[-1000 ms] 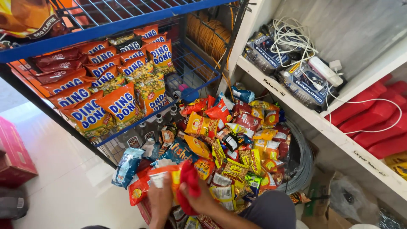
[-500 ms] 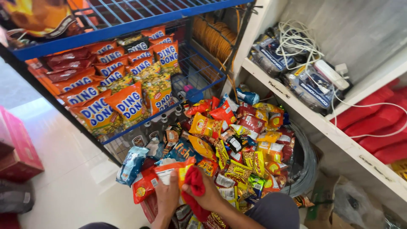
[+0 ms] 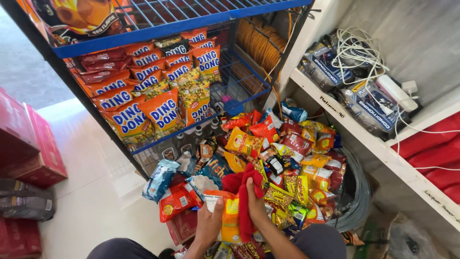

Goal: Cleaning individual bags of snacks with a cloth while sitting on the floor.

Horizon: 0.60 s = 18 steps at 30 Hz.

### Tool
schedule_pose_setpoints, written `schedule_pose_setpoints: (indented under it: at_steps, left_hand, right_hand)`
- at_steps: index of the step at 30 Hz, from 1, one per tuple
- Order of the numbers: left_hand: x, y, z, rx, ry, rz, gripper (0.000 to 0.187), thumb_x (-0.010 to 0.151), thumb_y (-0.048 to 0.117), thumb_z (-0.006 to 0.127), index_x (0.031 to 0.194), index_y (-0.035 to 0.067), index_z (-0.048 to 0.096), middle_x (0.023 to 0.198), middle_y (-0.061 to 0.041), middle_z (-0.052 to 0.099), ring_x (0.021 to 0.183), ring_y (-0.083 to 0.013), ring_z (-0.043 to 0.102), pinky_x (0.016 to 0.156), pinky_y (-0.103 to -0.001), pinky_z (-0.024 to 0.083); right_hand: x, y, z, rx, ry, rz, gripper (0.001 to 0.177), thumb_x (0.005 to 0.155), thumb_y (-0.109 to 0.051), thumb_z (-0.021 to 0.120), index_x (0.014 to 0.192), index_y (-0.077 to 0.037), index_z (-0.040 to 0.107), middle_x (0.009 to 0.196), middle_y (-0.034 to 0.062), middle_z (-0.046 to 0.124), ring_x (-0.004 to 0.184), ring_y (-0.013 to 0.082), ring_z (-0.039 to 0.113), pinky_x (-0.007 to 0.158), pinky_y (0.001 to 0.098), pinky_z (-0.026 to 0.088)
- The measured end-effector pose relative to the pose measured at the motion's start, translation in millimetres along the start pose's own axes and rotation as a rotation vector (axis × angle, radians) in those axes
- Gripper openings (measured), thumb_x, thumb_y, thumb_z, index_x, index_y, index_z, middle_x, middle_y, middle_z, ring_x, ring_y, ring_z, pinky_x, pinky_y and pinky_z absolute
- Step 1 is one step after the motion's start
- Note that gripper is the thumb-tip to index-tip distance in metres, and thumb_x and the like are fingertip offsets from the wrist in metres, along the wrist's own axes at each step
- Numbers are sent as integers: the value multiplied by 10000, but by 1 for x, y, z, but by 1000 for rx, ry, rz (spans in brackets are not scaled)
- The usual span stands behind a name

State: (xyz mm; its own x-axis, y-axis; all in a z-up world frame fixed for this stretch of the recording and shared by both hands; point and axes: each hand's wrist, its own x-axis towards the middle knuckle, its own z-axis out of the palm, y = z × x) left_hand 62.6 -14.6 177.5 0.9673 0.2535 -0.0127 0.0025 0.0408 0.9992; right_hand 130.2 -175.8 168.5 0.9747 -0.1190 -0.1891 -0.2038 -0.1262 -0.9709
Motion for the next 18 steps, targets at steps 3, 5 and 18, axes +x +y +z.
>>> schedule_pose_setpoints:
  at_steps: [3, 5, 18]
  left_hand:
    - [0, -9, -4, -12, 30, -37, 389, 985, 349, 552, 1055, 4, 716, 867, -80, 792, 816, -143, 732, 717, -341, 588]
    - [3, -10, -11, -9, 64, -53, 397, 985, 352, 550, 1044, 0, 724, 862, -76, 795, 818, -146, 738, 714, -344, 591]
    - [32, -34, -25, 168, 426, -77, 518, 983, 491, 562, 995, -11, 689, 826, -210, 748, 770, -327, 724, 656, -436, 545]
  right_hand:
    - [-13, 12, 0, 241, -175, 227, 732, 913, -693, 450, 1248, -80, 671, 1057, 77, 735, 958, 195, 693, 841, 342, 559]
    - [-22, 24, 1, 418, -319, 343, 771, 887, -709, 425, 1271, -83, 658, 1098, 53, 758, 1000, 184, 712, 882, 329, 571]
    - [-65, -30, 28, -460, -442, -579, 848, 942, -431, 712, 1522, 53, 327, 1511, 281, 442, 1405, 421, 423, 1139, 446, 352]
